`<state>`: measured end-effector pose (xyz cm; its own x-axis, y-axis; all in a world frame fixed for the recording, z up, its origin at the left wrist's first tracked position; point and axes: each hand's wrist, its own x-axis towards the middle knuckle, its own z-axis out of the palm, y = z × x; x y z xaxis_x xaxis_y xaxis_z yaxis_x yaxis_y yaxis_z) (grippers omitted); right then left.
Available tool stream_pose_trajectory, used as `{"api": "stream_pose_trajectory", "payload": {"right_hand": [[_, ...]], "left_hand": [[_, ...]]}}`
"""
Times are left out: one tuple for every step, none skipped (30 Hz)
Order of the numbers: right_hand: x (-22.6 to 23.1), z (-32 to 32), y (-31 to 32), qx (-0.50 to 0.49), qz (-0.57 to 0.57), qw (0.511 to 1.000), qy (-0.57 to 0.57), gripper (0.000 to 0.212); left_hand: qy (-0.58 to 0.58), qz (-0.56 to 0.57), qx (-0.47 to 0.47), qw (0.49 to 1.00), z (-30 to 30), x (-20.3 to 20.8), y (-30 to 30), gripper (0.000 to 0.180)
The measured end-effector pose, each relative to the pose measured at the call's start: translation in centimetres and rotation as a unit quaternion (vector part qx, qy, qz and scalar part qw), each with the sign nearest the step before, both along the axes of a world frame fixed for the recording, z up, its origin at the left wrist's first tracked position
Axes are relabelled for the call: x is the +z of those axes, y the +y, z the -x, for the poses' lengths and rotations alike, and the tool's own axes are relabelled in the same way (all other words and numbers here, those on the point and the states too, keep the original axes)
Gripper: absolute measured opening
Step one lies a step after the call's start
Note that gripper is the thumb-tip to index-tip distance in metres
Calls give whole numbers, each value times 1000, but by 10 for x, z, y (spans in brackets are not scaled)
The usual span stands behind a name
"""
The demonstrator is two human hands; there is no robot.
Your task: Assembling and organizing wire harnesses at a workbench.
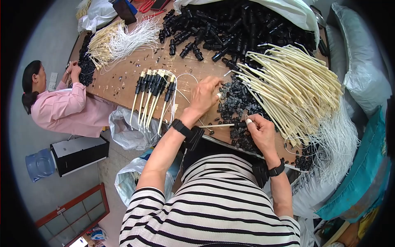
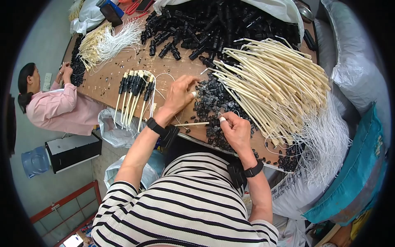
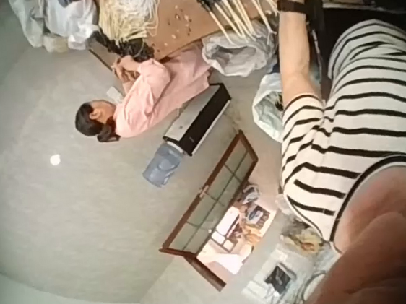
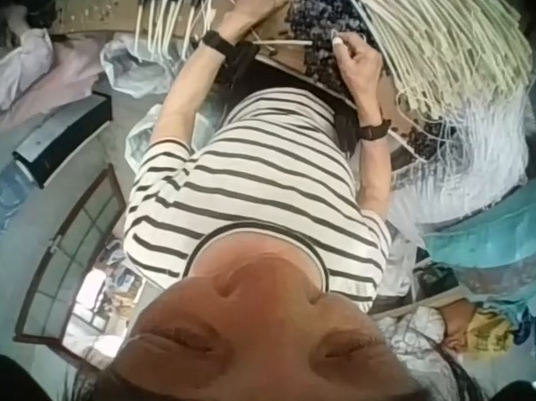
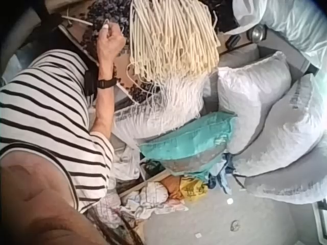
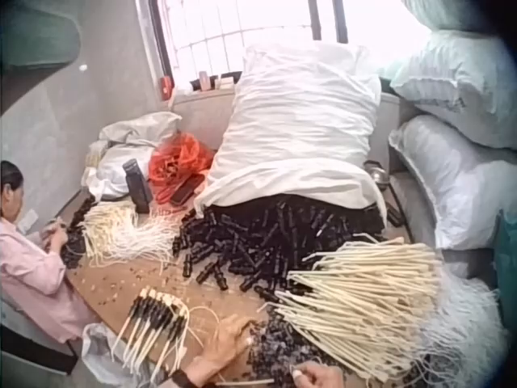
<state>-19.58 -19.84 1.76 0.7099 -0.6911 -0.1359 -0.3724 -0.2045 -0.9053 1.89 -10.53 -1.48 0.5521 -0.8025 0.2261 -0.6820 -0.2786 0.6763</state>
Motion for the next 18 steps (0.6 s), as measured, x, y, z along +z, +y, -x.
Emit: {"api": "stream_pose_trajectory", "payload": {"right_hand": [[-1, -1, -1, 4, -7, 1000, -4, 13], [-2, -1, -2, 8, -14, 1000, -8, 13], [-1, 0, -2, 8, -14, 1000, -9, 13], [-1, 0, -2, 8, -19, 1000, -3, 13], [-1, 0, -3, 9, -24, 1000, 3, 13], [-1, 0, -4, 9, -23, 1000, 1, 13], [-1, 2, -5, 1, -39, 999, 4, 13], [-1, 2, -5, -6, -55, 998, 6, 13], [0, 2, -4, -8, -55, 998, 5, 13], [3, 1, -3, -5, -68, 998, 4, 11], [5, -1, -3, -2, -81, 997, 3, 9], [3, -2, -2, 0, -81, 997, 1, 9], [-1, -2, -3, -8, -82, 997, 0, 10], [-5, -3, -5, -17, -83, 996, -2, 12], [-6, -5, -6, -17, -81, 997, -2, 12], [-9, -6, -7, -27, -97, 995, -3, 12], [-11, -7, -7, -38, -113, 993, -2, 11], [-11, -10, -5, -38, -113, 993, -1, 11]], "left_hand": [[-1, 0, 0, 1000, -1, -1, -1, 25], [-10, -22, -24, 999, -3, -3, -1, 27], [-20, -43, -48, 998, -5, -5, -1, 28], [-21, -43, -48, 998, -7, -6, 0, 28], [-21, -49, -24, 998, -10, -7, 1, 28], [-21, -55, -1, 998, -12, -8, 2, 29], [-22, -56, -2, 998, -12, -6, 3, 29], [-26, -55, 6, 998, -11, -2, 5, 28], [-31, -53, 14, 998, -11, 0, 6, 27], [-32, -53, 16, 998, -12, -1, 7, 27], [-30, -25, 13, 999, -12, -4, 8, 26], [-27, 3, 10, 1000, -13, -6, 9, 25], [-28, 5, 8, 1000, -9, -2, 6, 25], [49, 18, 9, 999, -2, 2, 5, 26], [125, 30, 10, 992, 6, 7, 5, 27], [169, 42, -18, 985, 19, 20, 4, 28], [213, 55, -47, 974, 35, 34, 3, 29], [190, 96, -99, 972, 51, 42, 2, 28]]}}
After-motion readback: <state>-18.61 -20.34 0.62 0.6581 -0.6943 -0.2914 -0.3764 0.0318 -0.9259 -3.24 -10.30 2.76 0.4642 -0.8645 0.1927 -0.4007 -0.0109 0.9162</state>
